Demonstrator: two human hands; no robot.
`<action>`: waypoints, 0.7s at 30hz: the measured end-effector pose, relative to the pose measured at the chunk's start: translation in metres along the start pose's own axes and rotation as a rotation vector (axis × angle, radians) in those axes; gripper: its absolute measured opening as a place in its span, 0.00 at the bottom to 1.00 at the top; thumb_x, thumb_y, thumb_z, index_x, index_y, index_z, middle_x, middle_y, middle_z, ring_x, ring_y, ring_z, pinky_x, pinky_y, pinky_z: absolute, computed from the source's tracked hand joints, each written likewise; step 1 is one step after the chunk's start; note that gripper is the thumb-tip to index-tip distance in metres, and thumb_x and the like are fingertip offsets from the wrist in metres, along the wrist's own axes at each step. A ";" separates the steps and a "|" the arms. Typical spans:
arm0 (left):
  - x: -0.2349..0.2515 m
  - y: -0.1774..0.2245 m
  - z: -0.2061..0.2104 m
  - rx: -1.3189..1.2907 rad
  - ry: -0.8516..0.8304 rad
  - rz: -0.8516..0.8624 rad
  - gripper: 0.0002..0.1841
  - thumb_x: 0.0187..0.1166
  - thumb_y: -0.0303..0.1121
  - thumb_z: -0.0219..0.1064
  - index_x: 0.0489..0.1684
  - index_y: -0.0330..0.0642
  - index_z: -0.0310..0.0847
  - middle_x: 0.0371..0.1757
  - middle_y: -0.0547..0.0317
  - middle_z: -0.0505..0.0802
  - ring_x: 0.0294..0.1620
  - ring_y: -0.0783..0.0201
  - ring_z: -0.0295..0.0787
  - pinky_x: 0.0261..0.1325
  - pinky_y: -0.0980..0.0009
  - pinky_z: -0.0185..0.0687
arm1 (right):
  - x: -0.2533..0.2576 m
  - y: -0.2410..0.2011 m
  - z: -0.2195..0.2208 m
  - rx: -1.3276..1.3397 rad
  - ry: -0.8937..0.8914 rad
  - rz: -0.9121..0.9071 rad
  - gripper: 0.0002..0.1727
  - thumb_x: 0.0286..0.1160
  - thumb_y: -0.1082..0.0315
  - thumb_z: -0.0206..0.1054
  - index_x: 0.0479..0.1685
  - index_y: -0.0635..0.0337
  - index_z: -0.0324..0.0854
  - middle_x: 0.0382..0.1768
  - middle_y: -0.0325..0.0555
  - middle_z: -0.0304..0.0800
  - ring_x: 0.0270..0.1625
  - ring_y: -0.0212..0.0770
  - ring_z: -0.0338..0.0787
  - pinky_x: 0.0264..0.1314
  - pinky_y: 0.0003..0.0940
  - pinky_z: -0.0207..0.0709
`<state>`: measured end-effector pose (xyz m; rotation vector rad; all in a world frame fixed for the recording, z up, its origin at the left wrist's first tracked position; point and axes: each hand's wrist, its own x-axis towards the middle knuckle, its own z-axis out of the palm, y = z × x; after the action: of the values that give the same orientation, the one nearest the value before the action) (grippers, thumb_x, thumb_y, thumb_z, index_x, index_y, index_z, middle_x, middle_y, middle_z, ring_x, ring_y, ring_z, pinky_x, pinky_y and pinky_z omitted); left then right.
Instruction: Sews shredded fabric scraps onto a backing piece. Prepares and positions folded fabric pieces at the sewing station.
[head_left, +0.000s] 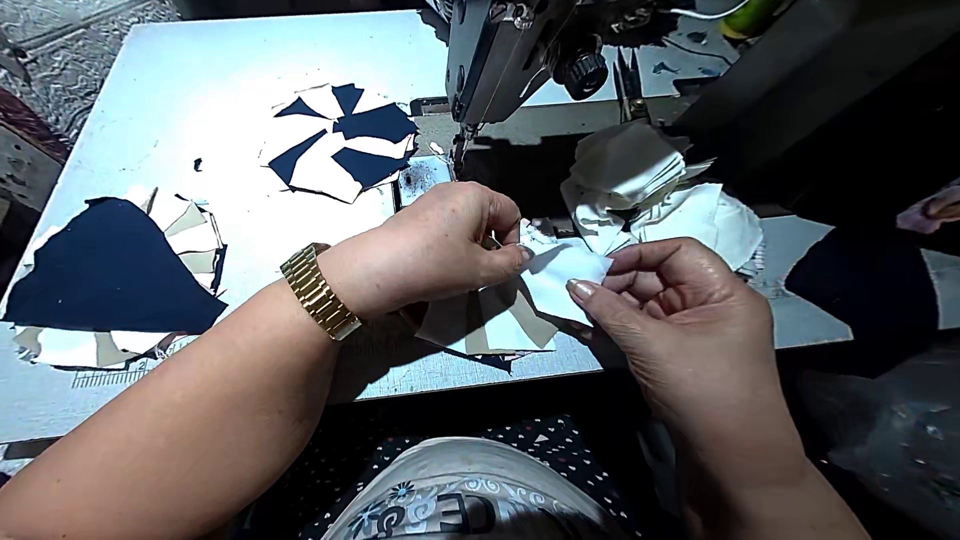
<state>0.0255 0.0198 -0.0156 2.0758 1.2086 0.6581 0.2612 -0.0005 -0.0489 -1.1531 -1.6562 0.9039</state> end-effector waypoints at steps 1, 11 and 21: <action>0.000 0.000 0.000 0.041 0.007 -0.003 0.11 0.83 0.36 0.68 0.27 0.45 0.84 0.22 0.68 0.83 0.23 0.79 0.77 0.28 0.80 0.71 | 0.000 0.001 0.001 -0.043 -0.002 -0.009 0.16 0.65 0.75 0.77 0.49 0.53 0.78 0.31 0.31 0.89 0.26 0.22 0.87 0.27 0.16 0.83; -0.002 0.003 0.002 0.284 0.099 -0.093 0.09 0.76 0.43 0.75 0.33 0.49 0.86 0.28 0.69 0.88 0.29 0.74 0.83 0.35 0.69 0.79 | 0.002 0.003 0.002 -0.420 0.007 -0.204 0.18 0.68 0.64 0.78 0.52 0.58 0.77 0.33 0.37 0.79 0.28 0.24 0.77 0.28 0.18 0.71; -0.003 0.008 0.000 0.355 -0.036 -0.111 0.10 0.77 0.45 0.75 0.46 0.53 0.88 0.34 0.70 0.91 0.35 0.71 0.87 0.42 0.64 0.84 | -0.001 0.006 -0.010 -0.743 -0.225 -0.493 0.22 0.81 0.53 0.63 0.55 0.62 0.92 0.44 0.49 0.83 0.44 0.48 0.83 0.40 0.42 0.77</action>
<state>0.0284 0.0143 -0.0100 2.2719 1.4949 0.3721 0.2722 0.0016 -0.0517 -1.0336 -2.4260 0.0851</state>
